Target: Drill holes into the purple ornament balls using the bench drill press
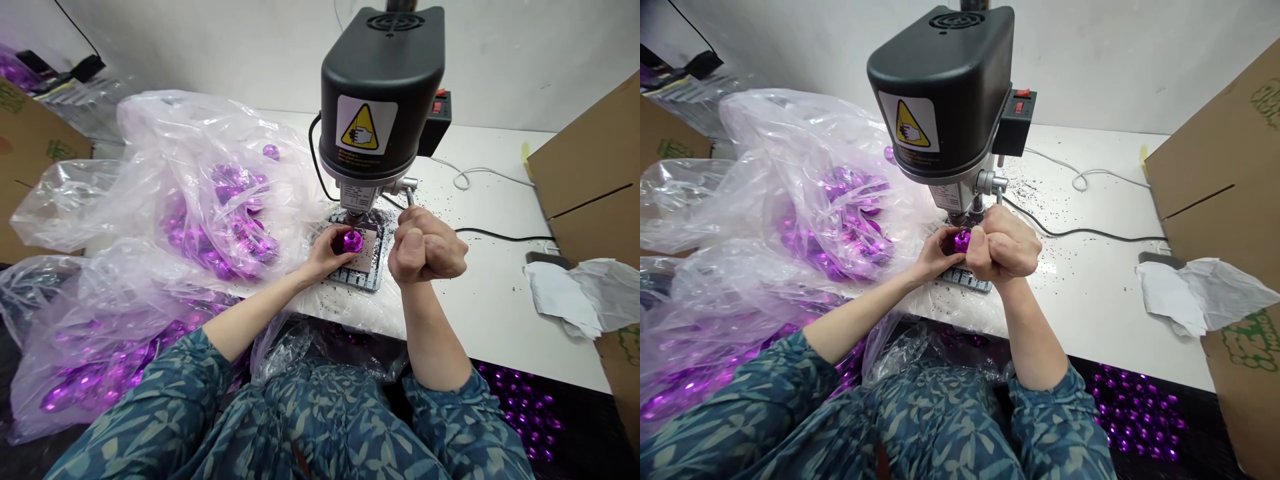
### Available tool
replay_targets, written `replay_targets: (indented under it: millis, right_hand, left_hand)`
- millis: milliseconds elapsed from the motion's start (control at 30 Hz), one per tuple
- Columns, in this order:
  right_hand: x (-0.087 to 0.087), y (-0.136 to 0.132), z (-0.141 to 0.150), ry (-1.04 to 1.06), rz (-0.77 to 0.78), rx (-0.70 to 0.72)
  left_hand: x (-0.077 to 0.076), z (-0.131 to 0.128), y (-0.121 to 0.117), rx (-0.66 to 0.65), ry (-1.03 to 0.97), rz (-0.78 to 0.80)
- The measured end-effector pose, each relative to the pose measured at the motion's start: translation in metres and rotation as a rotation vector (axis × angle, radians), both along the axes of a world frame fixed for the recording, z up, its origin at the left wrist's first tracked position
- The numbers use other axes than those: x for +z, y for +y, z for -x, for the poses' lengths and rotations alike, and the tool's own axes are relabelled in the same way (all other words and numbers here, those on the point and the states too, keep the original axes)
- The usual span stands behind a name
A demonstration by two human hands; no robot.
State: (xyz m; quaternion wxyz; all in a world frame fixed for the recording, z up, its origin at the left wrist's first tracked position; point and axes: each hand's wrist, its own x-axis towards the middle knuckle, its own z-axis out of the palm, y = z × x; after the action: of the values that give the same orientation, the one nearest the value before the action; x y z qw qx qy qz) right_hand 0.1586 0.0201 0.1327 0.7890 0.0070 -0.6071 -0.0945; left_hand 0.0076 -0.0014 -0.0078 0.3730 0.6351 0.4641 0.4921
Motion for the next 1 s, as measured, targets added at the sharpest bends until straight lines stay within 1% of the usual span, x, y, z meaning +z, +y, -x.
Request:
replay_targets:
  millis: [133, 200, 267, 300, 333, 400, 433, 467, 500, 533, 600, 633, 667, 700, 733, 800, 833, 867, 900, 933, 1000]
  right_hand:
    - [-0.004, -0.002, 0.000, -0.034, -0.030, 0.011]
    - [0.000, -0.006, 0.001, -0.012, 0.027, 0.007]
    - [0.012, -0.009, 0.002, 0.047, 0.165, -0.011]
    - [0.021, -0.010, 0.003, 0.083, 0.273, -0.027]
    - [0.031, -0.010, 0.003, 0.092, 0.348, -0.034]
    - [0.050, -0.008, 0.004, 0.094, 0.438, -0.022]
    - [0.058, -0.007, 0.004, 0.083, 0.488, -0.015]
    - [0.065, -0.006, 0.005, 0.076, 0.545, -0.032]
    - [0.069, -0.004, 0.005, 0.071, 0.588, -0.065]
    - [0.072, -0.004, 0.007, 0.073, 0.618, -0.094]
    - [0.074, -0.004, 0.010, 0.094, 0.627, -0.116]
    - [0.073, -0.004, 0.011, 0.113, 0.614, -0.099]
    - [0.073, -0.005, 0.012, 0.127, 0.605, -0.066]
    - [0.073, -0.006, 0.014, 0.143, 0.594, -0.029]
    - [0.072, -0.006, 0.014, 0.156, 0.578, 0.004]
    - [0.073, -0.006, 0.014, 0.166, 0.553, 0.054]
    - [0.073, -0.005, 0.013, 0.169, 0.534, 0.066]
    - [0.073, -0.004, 0.012, 0.171, 0.531, 0.071]
    - [0.072, -0.003, 0.011, 0.170, 0.533, 0.070]
    - [0.072, -0.002, 0.010, 0.175, 0.537, 0.065]
    - [0.070, -0.001, 0.008, 0.170, 0.558, 0.060]
  left_hand:
    - [-0.002, 0.000, 0.000, -0.001, -0.006, 0.003]
    - [-0.002, -0.001, 0.001, -0.002, -0.006, 0.006]
    - [0.000, -0.002, 0.000, 0.004, -0.003, 0.010]
    - [0.003, -0.003, -0.001, 0.017, 0.011, 0.015]
    - [0.006, -0.004, -0.004, 0.044, 0.035, 0.018]
    - [0.015, -0.005, -0.017, 0.136, 0.097, 0.007]
    - [0.020, -0.005, -0.027, 0.164, 0.127, -0.010]
    - [0.024, -0.005, -0.039, 0.157, 0.147, -0.037]
    - [0.026, -0.005, -0.054, 0.097, 0.157, -0.073]
    - [0.027, -0.004, -0.071, -0.020, 0.161, -0.108]
    - [0.021, -0.003, -0.105, -0.349, 0.188, -0.161]
    - [0.016, -0.002, -0.121, -0.504, 0.237, -0.178]
    - [0.009, -0.002, -0.135, -0.620, 0.323, -0.197]
    - [0.001, -0.002, -0.147, -0.702, 0.440, -0.220]
    - [-0.007, -0.003, -0.157, -0.754, 0.567, -0.245]
    - [-0.017, -0.005, -0.166, -0.795, 0.756, -0.284]
    - [-0.020, -0.005, -0.166, -0.802, 0.779, -0.278]
    - [-0.019, -0.004, -0.163, -0.795, 0.751, -0.252]
    - [-0.017, -0.001, -0.156, -0.744, 0.686, -0.206]
    - [-0.012, 0.004, -0.145, -0.643, 0.612, -0.152]
    - [0.003, 0.022, -0.112, -0.357, 0.496, -0.056]
